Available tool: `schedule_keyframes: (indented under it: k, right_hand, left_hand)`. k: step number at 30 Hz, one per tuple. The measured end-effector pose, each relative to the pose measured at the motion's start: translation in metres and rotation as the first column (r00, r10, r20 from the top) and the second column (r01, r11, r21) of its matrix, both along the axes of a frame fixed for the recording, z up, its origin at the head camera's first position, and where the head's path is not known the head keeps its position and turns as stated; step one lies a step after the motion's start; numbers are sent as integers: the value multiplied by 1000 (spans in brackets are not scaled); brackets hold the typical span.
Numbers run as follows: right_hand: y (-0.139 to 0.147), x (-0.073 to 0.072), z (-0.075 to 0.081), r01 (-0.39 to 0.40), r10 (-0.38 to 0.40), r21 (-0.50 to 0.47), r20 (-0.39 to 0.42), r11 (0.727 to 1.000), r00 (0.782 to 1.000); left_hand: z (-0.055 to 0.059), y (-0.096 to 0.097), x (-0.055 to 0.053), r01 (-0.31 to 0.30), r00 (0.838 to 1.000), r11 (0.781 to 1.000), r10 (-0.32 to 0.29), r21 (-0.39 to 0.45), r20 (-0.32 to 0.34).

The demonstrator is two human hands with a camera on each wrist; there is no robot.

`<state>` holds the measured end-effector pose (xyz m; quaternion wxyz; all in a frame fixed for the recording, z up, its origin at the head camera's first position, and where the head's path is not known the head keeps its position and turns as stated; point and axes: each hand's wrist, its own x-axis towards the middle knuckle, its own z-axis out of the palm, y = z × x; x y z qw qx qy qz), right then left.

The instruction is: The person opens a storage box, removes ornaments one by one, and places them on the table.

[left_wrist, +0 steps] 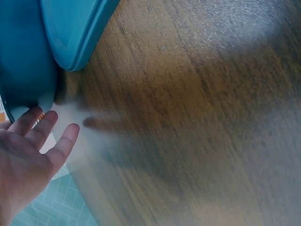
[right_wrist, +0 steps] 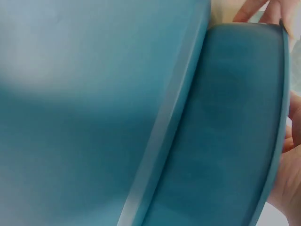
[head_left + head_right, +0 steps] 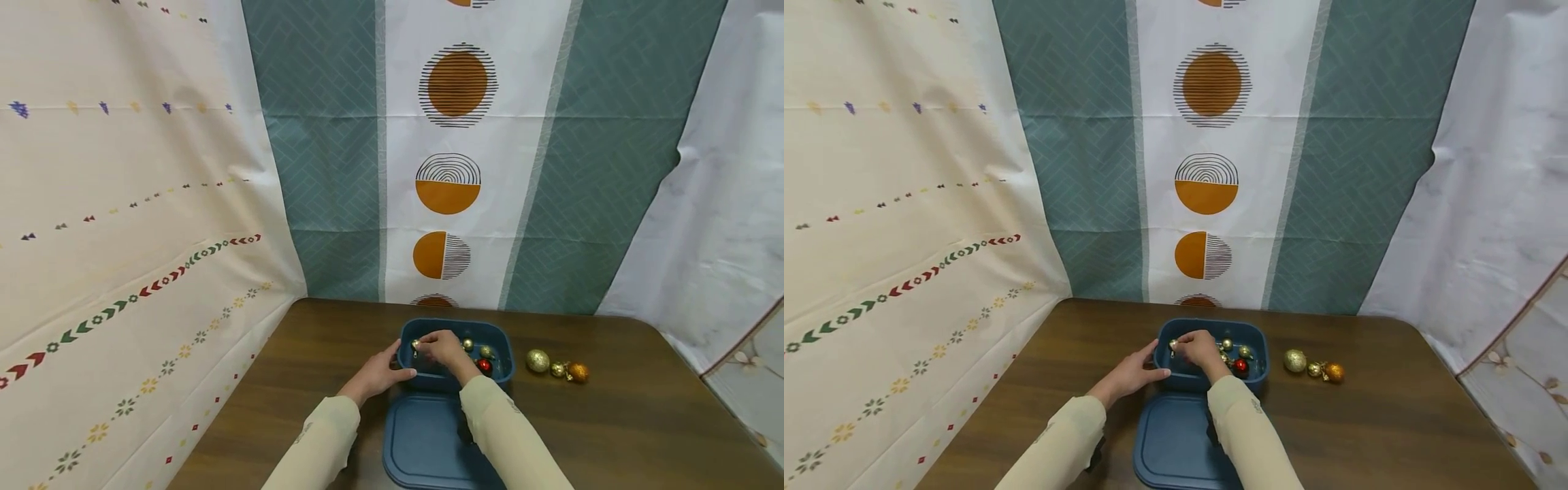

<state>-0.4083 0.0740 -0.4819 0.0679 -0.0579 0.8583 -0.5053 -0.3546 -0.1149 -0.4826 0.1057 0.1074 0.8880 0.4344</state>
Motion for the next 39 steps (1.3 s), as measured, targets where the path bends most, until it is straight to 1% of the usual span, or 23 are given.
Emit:
schedule_keyframes:
  k: [6,8,10,15,20,26,32,35,39]
  right_hand:
    - [13,6,9,33,-33,-36,-4,999,999]
    - [17,9,12,42,-43,-57,-4,997,999]
    - [20,11,15,53,-53,-91,4,994,999]
    - [31,19,25,66,-66,-173,8,983,998]
    - [44,25,33,90,-90,-209,8,974,996]
    - [64,30,41,128,-135,-272,-4,954,991]
    - [92,38,46,192,-205,-283,-16,940,979]
    - [109,44,50,231,-243,-290,-7,929,970]
    - [134,52,57,269,-281,-278,-3,922,960]
  left_hand:
    - [1,1,1,1,1000,1000,-1,17,9]
    - [1,0,1,9,1000,1000,-9,12,3]
    - [1,-1,0,4,1000,1000,-4,8,3]
    - [0,-1,-2,-12,1000,1000,12,10,7]
    - [-2,0,-3,-7,1000,1000,7,2,-2]
    - [1,1,-2,-29,1000,1000,29,3,2]
    - [-1,0,-1,-26,1000,1000,26,0,7]
    - [-2,-1,-2,-23,1000,1000,23,3,7]
    - [0,-1,-3,-19,1000,1000,19,4,-3]
